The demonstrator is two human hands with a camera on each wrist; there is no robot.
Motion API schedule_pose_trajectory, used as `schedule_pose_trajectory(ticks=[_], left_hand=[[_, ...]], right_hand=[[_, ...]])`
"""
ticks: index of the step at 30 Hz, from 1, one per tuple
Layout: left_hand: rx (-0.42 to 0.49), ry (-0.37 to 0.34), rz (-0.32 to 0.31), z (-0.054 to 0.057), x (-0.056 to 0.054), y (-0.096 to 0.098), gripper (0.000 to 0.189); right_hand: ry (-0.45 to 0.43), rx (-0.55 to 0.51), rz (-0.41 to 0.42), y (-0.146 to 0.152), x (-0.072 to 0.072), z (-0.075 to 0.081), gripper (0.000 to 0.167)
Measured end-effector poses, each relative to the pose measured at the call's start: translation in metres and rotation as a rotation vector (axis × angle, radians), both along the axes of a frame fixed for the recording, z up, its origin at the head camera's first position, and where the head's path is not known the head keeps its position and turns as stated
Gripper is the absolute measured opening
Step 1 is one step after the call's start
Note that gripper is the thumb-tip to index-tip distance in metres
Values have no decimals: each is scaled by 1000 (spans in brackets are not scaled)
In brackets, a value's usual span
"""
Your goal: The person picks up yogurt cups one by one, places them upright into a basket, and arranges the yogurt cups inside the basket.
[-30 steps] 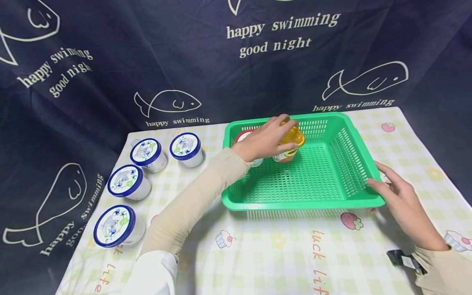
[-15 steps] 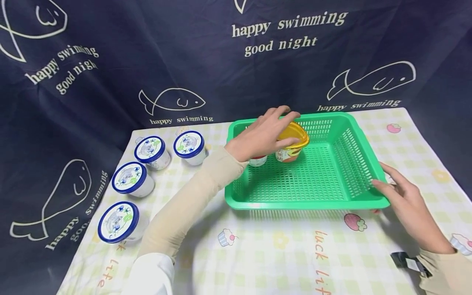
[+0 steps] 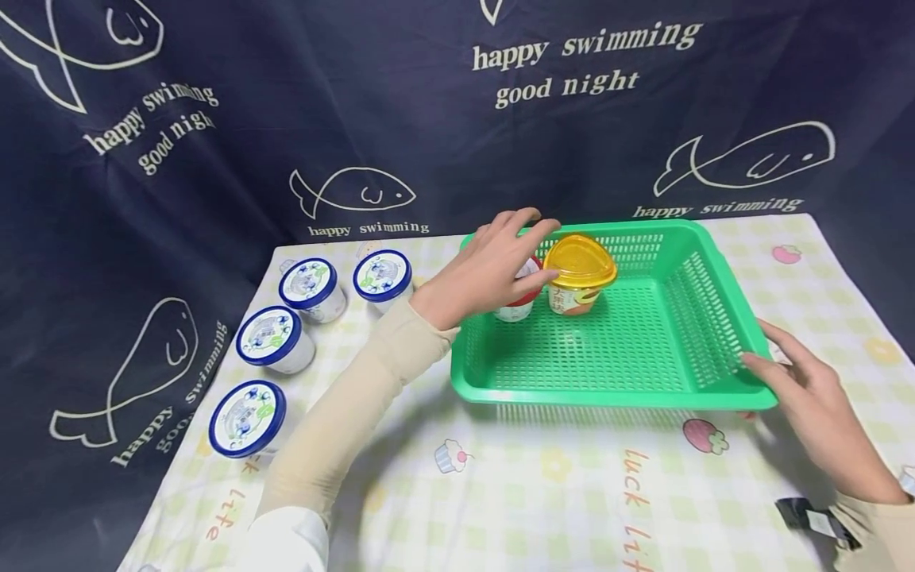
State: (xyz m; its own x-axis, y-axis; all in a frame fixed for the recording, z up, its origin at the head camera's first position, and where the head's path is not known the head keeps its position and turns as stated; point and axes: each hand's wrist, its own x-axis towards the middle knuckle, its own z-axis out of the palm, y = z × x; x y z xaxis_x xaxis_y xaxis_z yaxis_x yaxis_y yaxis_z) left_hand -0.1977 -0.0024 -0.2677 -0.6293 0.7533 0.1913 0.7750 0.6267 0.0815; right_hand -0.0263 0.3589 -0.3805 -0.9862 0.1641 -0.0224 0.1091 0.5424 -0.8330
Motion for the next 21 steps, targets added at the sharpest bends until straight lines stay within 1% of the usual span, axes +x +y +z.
schedule_pose_trajectory(ticks=[5,10,15,21], left_hand=[[14,4,6,-2,5,-12,58],[47,8,11,-7,8,-24,57],[86,14,14,-11,8,-36,55],[115,35,5,-20,7,-49,54]], right_hand=[[17,-27,15,0,-1,-2,60],[16,-16,16,-2,-2,-3,60],[4,-18,4,0,-3,-2,62],[9,-31,-5,0,-2,-3,61]])
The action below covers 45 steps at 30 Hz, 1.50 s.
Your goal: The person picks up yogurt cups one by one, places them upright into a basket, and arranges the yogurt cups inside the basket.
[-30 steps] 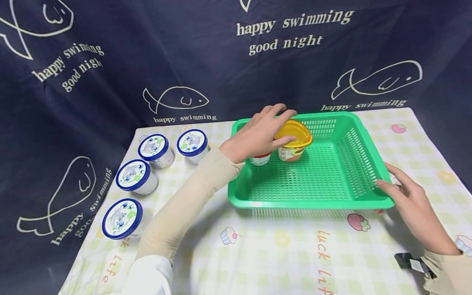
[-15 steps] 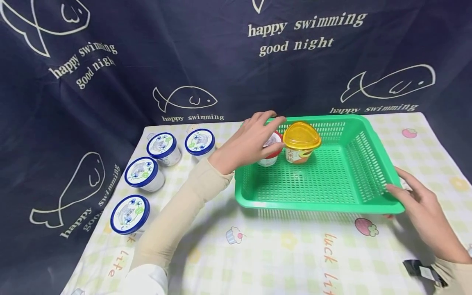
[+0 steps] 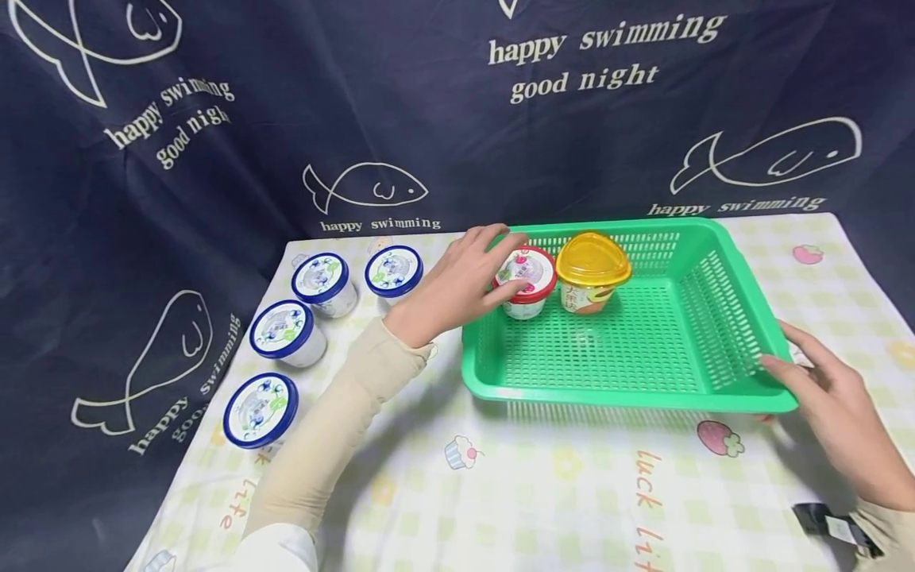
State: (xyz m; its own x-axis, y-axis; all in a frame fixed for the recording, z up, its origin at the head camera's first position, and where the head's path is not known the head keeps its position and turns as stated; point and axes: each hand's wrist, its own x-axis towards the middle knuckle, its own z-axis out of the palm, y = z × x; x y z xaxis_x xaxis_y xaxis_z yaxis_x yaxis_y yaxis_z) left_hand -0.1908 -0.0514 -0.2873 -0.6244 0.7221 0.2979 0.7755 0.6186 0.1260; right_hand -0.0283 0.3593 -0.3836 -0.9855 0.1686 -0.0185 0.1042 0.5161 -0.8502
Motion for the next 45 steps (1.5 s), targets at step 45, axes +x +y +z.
schedule_pose_trajectory(ticks=[45], left_hand=[[34,-80,317,-41,-23,-99,52]], right_hand=[[9,-21,13,2,0,1,60]])
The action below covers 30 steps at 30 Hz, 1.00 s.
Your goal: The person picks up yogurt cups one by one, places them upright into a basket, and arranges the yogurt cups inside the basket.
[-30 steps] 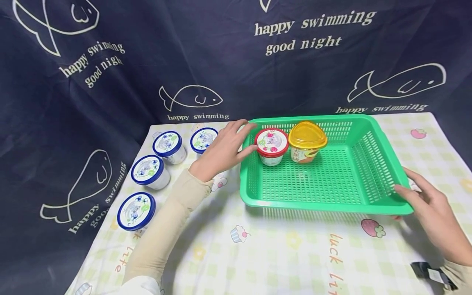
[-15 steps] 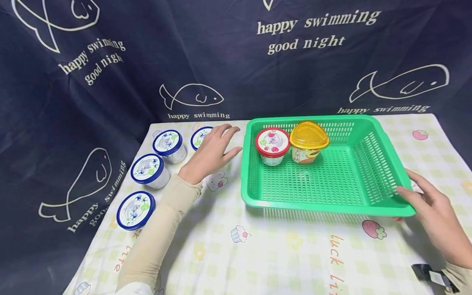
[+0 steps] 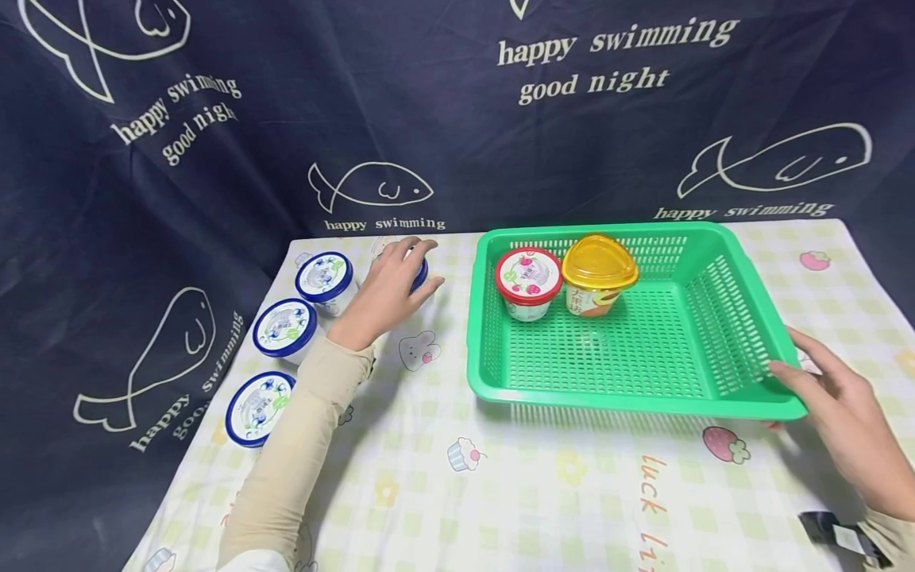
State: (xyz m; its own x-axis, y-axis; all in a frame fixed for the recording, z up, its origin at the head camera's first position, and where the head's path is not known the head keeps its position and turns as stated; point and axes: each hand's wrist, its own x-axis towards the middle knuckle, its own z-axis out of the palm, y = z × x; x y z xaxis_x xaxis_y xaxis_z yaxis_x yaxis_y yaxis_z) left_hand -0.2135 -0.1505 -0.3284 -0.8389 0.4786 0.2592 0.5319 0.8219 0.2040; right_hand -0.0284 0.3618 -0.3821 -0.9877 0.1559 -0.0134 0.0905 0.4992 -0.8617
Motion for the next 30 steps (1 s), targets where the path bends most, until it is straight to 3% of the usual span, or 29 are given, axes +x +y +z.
schedule_pose_trajectory(ticks=[15,30], left_hand=[[-3,-48,81,-13,-15,-22,57],[-3,-90,114,-19,-21,-25,57]], right_hand=[[0,7,-7,0,0,0,59],[-11,38,-11,-1,1,-1,61]])
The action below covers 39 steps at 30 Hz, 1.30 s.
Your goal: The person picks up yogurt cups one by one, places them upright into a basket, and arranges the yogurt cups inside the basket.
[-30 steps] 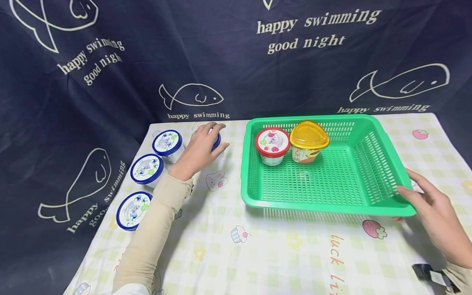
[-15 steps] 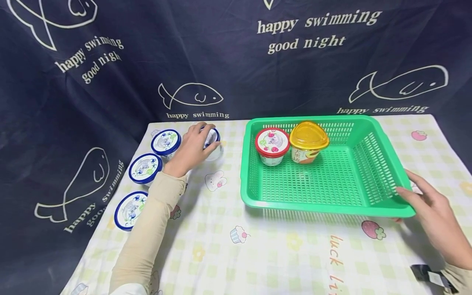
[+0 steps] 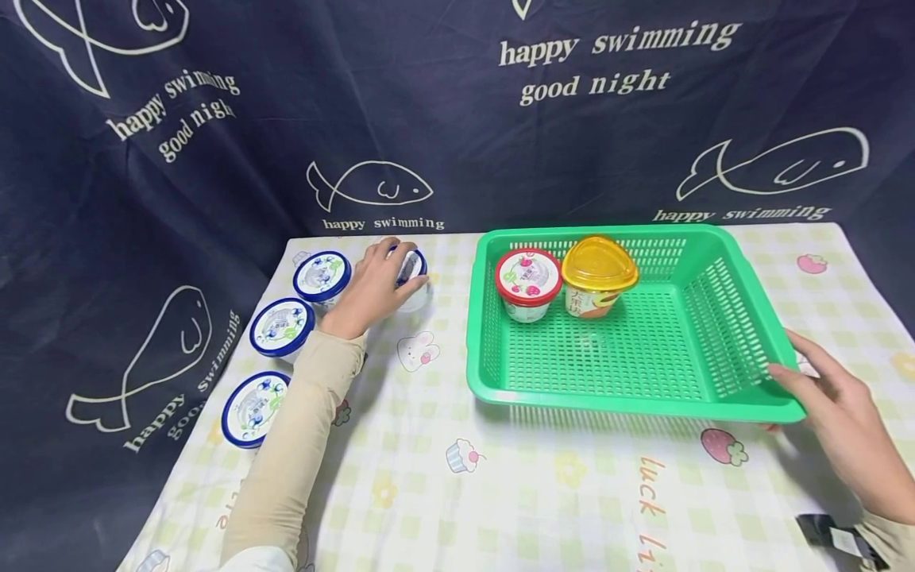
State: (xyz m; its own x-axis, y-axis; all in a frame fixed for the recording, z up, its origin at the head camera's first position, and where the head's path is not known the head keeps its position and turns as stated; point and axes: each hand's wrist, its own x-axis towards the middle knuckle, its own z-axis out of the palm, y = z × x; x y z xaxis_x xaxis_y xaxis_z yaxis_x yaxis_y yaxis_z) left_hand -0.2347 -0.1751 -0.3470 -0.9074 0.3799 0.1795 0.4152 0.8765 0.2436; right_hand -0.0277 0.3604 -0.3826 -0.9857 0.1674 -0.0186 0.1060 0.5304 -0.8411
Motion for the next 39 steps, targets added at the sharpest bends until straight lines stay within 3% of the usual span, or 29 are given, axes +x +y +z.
schedule_pose_trajectory(ticks=[14,39], left_hand=[[16,-59,37,-3,-5,0,61],[23,-85,42,-1,-4,1,64]], right_hand=[[-6,-9,-11,-2,0,2,60],[0,-27,4,-2,0,3,59]])
